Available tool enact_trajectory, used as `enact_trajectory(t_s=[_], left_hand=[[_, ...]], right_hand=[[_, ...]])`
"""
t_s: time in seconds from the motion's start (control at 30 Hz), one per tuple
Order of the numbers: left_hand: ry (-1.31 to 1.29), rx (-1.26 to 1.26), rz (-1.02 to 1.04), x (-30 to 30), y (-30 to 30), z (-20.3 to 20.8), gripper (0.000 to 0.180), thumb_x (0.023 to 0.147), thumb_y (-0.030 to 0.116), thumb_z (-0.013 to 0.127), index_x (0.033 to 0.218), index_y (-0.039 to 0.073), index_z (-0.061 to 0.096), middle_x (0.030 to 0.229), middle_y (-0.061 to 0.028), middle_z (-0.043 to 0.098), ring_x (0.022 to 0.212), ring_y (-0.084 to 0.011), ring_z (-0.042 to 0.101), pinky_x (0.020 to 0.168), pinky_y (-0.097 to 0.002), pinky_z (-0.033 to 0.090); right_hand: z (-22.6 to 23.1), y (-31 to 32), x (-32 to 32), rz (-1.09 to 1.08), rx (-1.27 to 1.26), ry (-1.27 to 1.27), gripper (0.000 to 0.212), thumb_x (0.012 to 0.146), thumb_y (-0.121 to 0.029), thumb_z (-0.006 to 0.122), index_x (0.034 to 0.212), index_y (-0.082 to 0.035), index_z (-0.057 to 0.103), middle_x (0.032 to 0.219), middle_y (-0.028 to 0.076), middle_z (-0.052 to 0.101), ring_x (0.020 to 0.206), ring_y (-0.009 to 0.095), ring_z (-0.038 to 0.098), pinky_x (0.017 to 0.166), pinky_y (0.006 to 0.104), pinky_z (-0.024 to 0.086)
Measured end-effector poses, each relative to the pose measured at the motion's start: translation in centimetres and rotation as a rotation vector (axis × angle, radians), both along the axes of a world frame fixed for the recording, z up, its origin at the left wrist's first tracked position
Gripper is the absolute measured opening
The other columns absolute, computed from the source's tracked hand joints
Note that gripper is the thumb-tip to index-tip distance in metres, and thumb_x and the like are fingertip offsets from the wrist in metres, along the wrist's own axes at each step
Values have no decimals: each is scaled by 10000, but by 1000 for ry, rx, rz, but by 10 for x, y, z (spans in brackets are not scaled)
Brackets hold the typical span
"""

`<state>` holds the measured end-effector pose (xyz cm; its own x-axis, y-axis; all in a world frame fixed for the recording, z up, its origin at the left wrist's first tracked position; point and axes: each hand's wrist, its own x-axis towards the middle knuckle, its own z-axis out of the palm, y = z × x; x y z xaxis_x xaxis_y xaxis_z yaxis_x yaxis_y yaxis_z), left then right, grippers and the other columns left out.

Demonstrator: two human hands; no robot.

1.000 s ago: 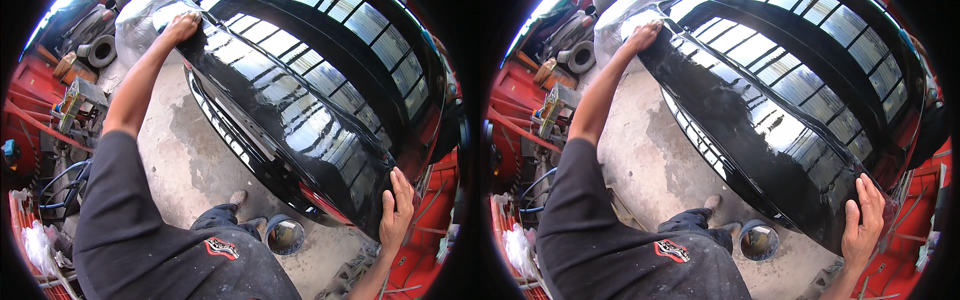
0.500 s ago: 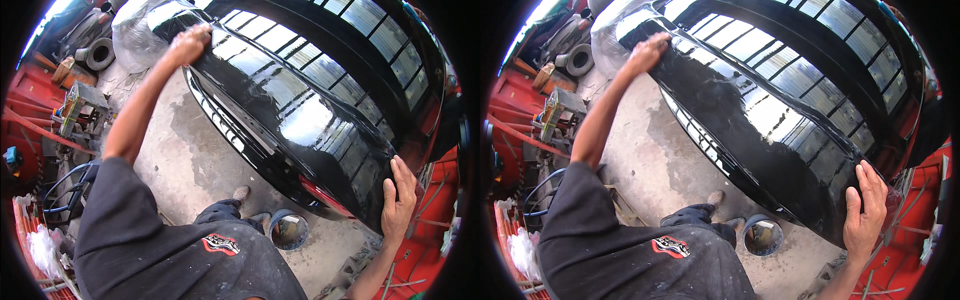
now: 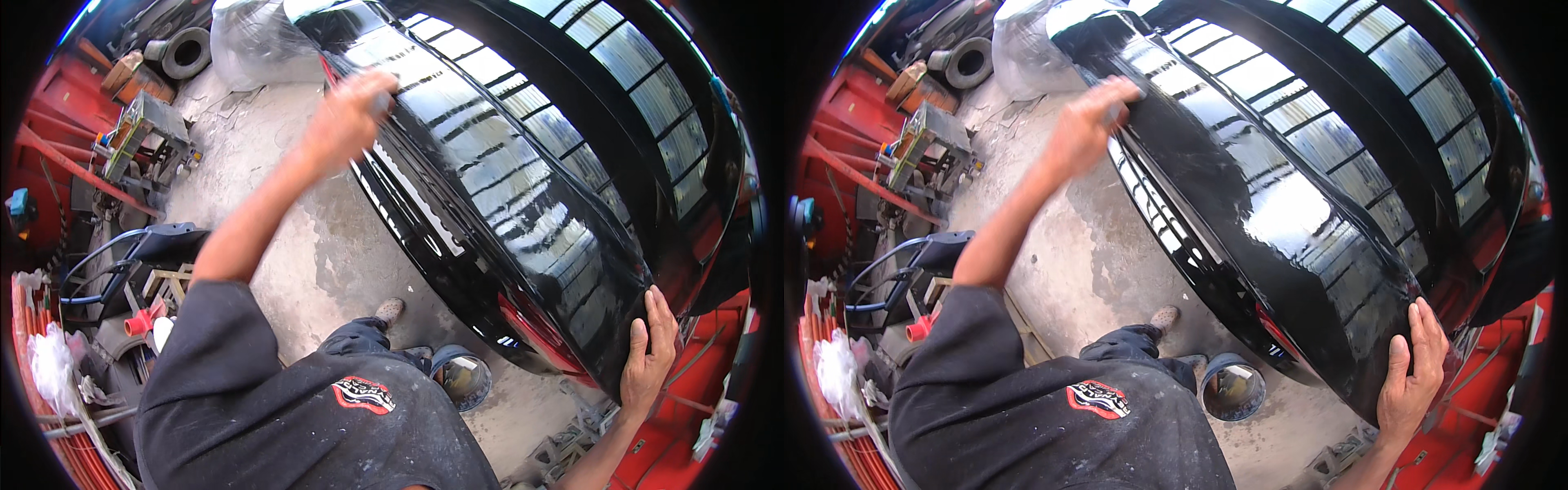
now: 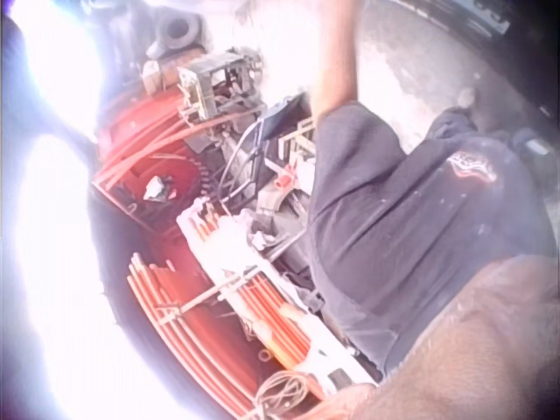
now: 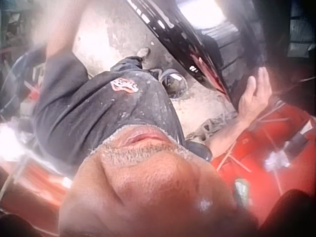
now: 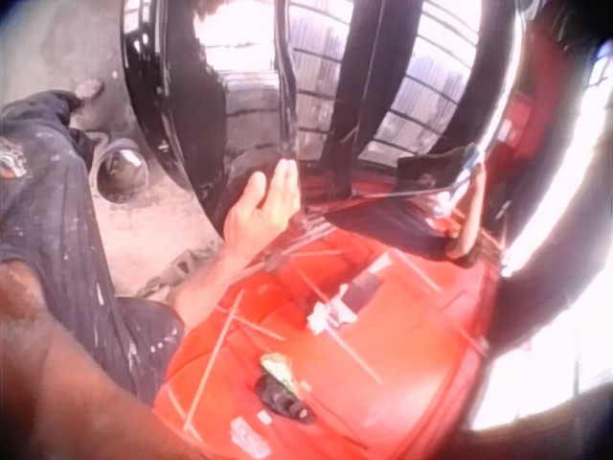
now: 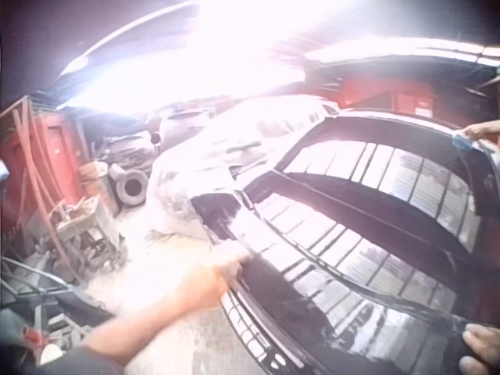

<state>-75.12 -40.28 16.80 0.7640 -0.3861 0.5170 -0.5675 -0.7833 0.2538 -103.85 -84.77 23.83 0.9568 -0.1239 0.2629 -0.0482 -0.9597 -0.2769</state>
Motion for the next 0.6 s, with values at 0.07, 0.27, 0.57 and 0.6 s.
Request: enact_trajectory(t_s=[0.07,0.27,0.57,0.6], left_hand=[[41,-39,-165,-36,-23,1,351,997,88,579,1331,103,684,1421,-162,648,1411,-303,543,1212,-424,409],[153,28,292,63,47,20,301,1076,242,551,1314,137,704,1360,-159,678,1182,-349,699,1004,-422,583],[80,35,45,38,29,5,333,1045,187,611,1354,77,668,1450,-168,620,1394,-307,558,1165,-417,455],[7,155,108,74,54,9,342,1062,210,579,1367,80,661,1459,-166,614,1398,-317,549,1169,-423,448]], right_hand=[[2,-1,-7,-26,-42,13,406,1059,-206,578,1411,-13,640,1467,152,620,1386,320,532,1188,426,366],[2,3,2,-1,2,5,407,1062,-204,573,1419,-18,636,1474,148,616,1390,314,529,1189,420,361],[3,1,-7,-16,-27,-1,401,1051,-177,582,1411,-11,638,1462,150,625,1380,321,535,1186,421,363],[2,-1,-5,5,-24,-9,399,1050,-178,582,1406,-9,641,1457,151,629,1375,321,539,1184,419,366]])
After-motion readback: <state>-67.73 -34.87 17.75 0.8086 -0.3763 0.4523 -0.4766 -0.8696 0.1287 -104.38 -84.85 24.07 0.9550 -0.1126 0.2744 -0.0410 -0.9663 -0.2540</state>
